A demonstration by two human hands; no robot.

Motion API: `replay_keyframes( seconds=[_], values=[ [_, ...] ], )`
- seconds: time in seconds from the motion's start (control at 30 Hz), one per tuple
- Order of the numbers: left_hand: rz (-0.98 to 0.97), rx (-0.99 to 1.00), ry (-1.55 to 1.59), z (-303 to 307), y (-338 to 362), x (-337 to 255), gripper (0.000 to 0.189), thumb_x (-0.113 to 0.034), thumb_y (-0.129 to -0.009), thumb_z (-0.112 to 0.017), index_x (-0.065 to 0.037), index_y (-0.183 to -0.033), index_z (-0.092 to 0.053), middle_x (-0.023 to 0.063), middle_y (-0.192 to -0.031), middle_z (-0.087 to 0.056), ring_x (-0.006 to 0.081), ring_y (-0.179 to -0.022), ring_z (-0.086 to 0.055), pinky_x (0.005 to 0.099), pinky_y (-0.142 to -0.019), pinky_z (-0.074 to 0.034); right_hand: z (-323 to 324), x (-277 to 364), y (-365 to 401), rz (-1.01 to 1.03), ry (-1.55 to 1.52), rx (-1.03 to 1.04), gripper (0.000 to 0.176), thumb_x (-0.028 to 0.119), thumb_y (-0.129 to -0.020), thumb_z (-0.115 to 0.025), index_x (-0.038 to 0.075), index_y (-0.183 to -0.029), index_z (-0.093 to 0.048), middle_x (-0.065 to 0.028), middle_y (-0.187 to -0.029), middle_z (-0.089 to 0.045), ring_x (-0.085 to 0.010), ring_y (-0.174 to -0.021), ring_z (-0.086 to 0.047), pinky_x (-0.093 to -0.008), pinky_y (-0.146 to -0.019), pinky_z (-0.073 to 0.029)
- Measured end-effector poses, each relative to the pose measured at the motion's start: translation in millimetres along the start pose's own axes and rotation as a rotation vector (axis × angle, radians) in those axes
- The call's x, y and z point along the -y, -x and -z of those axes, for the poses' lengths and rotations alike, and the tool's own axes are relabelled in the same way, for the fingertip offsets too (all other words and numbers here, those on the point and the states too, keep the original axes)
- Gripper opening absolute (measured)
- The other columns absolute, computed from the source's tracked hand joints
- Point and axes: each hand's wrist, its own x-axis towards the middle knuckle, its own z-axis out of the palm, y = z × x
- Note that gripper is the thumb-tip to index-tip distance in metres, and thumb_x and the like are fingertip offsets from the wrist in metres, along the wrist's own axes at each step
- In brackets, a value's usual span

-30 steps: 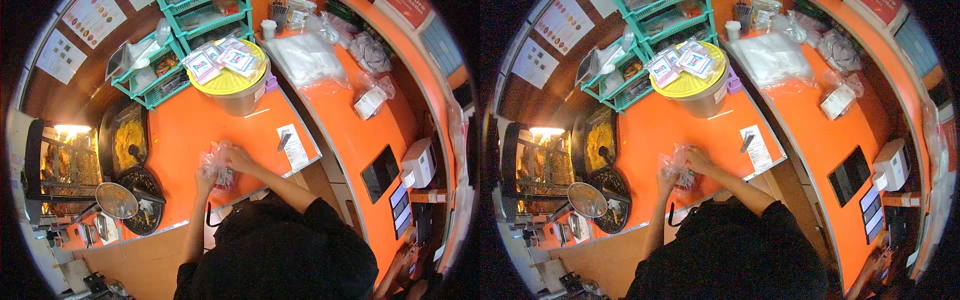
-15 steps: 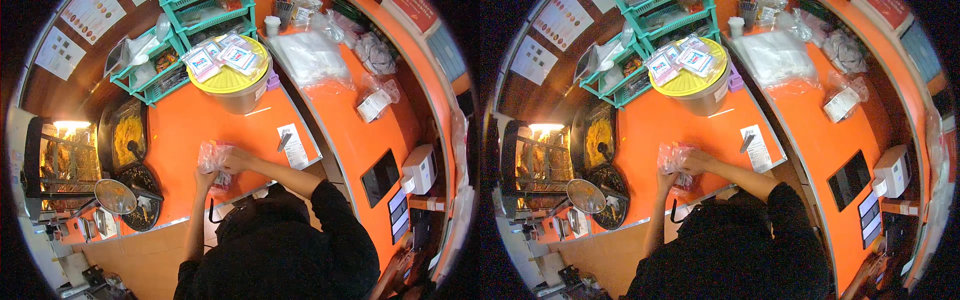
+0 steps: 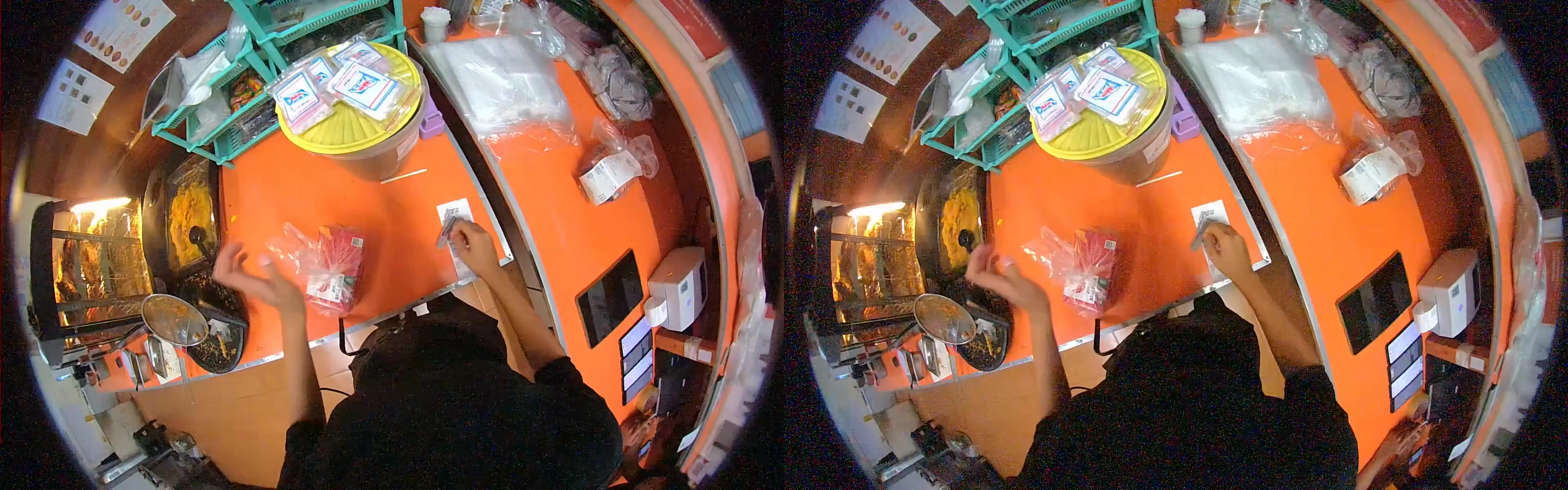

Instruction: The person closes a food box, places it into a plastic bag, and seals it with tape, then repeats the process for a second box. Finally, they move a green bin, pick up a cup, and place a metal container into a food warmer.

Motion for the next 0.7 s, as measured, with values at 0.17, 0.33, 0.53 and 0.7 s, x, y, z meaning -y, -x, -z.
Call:
replay_keyframes(
  seconds=[0.17, 0.33, 0.53, 0.7],
  values=[
    [-0.286, 1.161, 0.197, -137.8, 114.5, -54.7, 0.074, -0.028, -0.065, -0.078, -0.013, -0.13, -0.044, 0.0183, -0.137, -0.036, 0.0378, -0.132, -0.032, 0.0525, -0.105, -0.029, 16.0, -37.3, 18.2, -0.135, -0.009, 0.099, 0.03, 0.002, -0.066, -0.069, 0.002, -0.093, -0.055, -0.0111, -0.084, -0.055, -0.0245, -0.078, -0.059, -0.0353, -0.07, -0.049],
    [-0.224, 1.422, -0.04, -188.7, 182.9, -36.1, 0.12, -0.04, -0.054, -0.084, -0.019, -0.148, -0.014, 0.014, -0.153, -0.016, 0.032, -0.141, -0.018, 0.0532, -0.111, -0.02, 10.6, -36.0, 25.8, -0.012, 0.057, 0.015, 0.048, 0.005, -0.059, -0.074, 0.005, -0.102, -0.052, -0.0103, -0.096, -0.049, -0.0275, -0.09, -0.055, -0.0349, -0.078, -0.047],
    [-0.18, 1.389, 0.0, -187.4, 182.9, -31.0, 0.129, -0.044, -0.049, -0.085, -0.017, -0.149, -0.007, 0.0095, -0.153, -0.018, 0.0271, -0.141, -0.02, 0.0526, -0.112, -0.018, 4.0, -48.7, -3.3, -0.158, 0.067, 0.053, 0.046, 0.004, -0.057, -0.075, 0.003, -0.094, -0.046, -0.0169, -0.098, -0.047, -0.0363, -0.098, -0.05, -0.0428, -0.084, -0.043],
    [-0.2, 1.37, -0.029, -191.9, 188.9, -22.6, 0.131, -0.046, -0.049, -0.085, -0.017, -0.149, -0.006, 0.0102, -0.152, -0.019, 0.0278, -0.14, -0.021, 0.0522, -0.111, -0.02, 12.7, -46.2, 39.4, 0.003, 0.3, 0.075, 0.046, 0.005, -0.06, -0.075, 0.003, -0.093, -0.043, -0.0194, -0.104, -0.048, -0.0388, -0.104, -0.05, -0.0448, -0.083, -0.045]
  ],
)
